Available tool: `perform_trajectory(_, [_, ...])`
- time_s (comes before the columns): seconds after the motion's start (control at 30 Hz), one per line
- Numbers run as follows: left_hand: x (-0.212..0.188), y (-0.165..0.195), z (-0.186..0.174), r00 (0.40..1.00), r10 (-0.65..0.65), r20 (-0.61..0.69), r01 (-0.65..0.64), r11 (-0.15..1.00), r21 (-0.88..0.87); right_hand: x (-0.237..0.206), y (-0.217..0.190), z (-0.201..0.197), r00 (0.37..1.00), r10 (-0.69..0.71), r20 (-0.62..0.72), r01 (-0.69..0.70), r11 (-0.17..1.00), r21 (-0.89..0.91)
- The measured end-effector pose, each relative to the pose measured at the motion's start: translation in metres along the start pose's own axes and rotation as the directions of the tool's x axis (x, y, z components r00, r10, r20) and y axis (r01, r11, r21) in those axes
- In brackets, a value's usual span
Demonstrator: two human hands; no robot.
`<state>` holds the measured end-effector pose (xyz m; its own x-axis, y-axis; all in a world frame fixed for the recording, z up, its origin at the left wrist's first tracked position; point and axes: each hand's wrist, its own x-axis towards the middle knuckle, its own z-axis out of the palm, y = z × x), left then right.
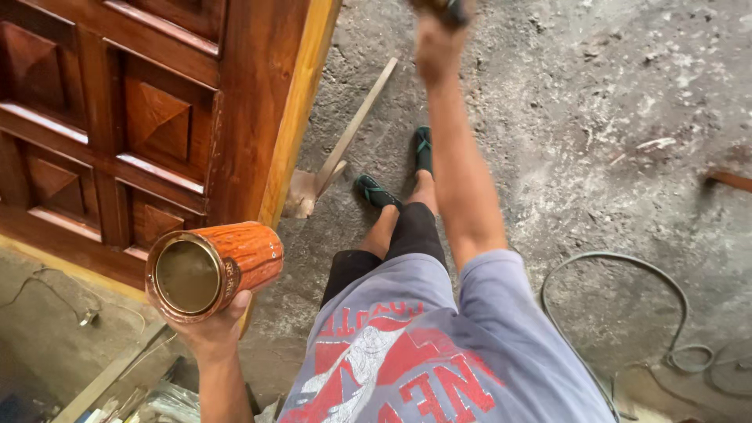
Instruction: The person holds a can of wood stain or varnish in one hand and uses a brush with the other hand to apply the finish across the recessed panels and rails of a large carved wooden door laid flat, working panel by panel and reloading the brush from the can.
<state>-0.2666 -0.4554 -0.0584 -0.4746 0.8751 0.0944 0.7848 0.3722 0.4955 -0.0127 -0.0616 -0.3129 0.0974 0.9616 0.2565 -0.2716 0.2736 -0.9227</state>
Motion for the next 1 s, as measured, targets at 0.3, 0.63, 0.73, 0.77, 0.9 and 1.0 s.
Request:
perform_trajectory(0.3, [0.033, 0.032, 0.017, 0.998, -0.051, -0.031, 0.048, 0.994, -0.096, -0.061, -0.004, -0.011, 0.921, 0.252, 0.296, -0.327, 0.915, 0.237])
perform_trajectory(0.63, [0.031, 0.032, 0.027, 0.996, -0.077, -0.037, 0.073, 0.994, -0.087, 0.053, 0.044, 0.010, 0.984, 0.108, -0.138, -0.074, 0.971, 0.229])
perform_trajectory(0.73, [0.040, 0.038, 0.035, 0.993, -0.105, -0.052, 0.100, 0.992, -0.081, -0.036, -0.012, 0.017, 0.984, 0.140, 0.111, -0.151, 0.984, 0.099])
perform_trajectory(0.77, [0.044, 0.040, 0.037, 0.992, -0.113, -0.054, 0.110, 0.993, -0.051, -0.058, -0.031, 0.009, 0.941, 0.142, 0.308, -0.214, 0.953, 0.214])
perform_trajectory(0.9, [0.051, 0.045, 0.044, 0.987, -0.160, -0.033, 0.149, 0.967, -0.208, -0.028, -0.033, -0.024, 0.812, 0.219, 0.541, -0.360, 0.918, 0.168])
perform_trajectory(1.0, [0.052, 0.048, 0.047, 0.980, -0.192, -0.060, 0.170, 0.948, -0.269, 0.072, 0.010, -0.032, 0.938, 0.152, 0.312, -0.224, 0.952, 0.209])
